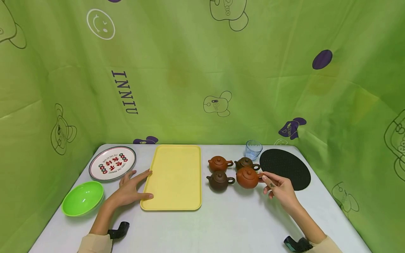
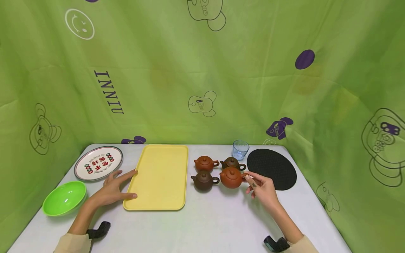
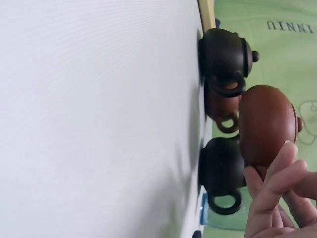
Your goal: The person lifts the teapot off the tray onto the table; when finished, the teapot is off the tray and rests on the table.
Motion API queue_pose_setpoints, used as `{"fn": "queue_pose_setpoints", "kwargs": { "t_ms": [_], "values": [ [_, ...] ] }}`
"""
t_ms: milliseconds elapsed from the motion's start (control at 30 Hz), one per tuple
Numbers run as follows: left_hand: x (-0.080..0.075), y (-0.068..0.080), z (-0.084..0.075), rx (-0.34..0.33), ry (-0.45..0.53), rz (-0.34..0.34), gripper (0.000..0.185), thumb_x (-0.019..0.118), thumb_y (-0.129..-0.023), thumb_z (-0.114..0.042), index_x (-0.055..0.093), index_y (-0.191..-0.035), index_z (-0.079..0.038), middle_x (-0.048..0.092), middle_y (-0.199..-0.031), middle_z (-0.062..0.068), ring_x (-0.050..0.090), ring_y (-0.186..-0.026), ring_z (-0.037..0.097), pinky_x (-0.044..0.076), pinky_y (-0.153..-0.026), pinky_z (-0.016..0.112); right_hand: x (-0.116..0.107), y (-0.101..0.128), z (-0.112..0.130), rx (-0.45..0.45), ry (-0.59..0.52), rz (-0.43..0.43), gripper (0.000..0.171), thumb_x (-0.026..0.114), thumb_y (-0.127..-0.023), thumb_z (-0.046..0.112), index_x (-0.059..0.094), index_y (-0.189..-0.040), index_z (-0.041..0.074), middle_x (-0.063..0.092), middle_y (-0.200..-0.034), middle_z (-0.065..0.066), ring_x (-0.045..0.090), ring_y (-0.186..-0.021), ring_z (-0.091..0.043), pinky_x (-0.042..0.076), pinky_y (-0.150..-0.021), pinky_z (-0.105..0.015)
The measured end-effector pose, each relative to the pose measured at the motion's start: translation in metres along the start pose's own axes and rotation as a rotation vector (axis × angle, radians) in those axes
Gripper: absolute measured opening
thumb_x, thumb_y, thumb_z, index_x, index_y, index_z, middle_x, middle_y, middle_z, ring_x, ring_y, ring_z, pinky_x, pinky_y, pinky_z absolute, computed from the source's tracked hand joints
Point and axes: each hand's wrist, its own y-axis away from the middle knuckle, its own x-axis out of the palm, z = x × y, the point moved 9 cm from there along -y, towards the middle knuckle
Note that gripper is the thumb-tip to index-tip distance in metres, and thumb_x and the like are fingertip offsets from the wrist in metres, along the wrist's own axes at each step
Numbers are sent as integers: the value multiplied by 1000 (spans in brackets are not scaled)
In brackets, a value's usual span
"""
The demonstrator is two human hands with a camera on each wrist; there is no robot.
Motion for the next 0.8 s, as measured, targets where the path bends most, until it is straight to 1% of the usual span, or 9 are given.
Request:
{"fn": "queue_pose_setpoints", "kwargs": {
  "t_ms": [167,300,600,800],
  "values": [
    [-1,1,-1,6,6,-3,99,92,-76,-47,48,-160,-16,43,-167,18,10,-155,56,16,-111,88,-1,2,-6,6,8,-2,46,62,-108,22,59,-143,-8,82,-98,9,66,-61,-6,51,-48,-24],
    [-1,1,-2,20,7,-10,99,93,-76,-46,49,-159,-15,44,-166,18,11,-155,56,16,-111,87,-1,4,-10,9,12,4,45,62,-108,21,60,-143,-8,82,-97,10,65,-60,-6,50,-47,-24],
    [0,2,-2,10,5,-4,99,92,-77,-47,48,-160,-16,42,-167,19,10,-155,57,16,-110,89,-2,5,-22,20,34,25,44,64,-107,21,62,-140,-9,81,-96,15,66,-60,-6,50,-47,-24],
    [0,1,0,0,9,3,100,91,-77,-48,47,-160,-17,40,-168,19,9,-155,57,17,-110,90,-1,5,-27,14,52,30,44,65,-107,22,64,-137,-9,82,-98,10,66,-59,-6,50,-46,-24]
  ]
}}
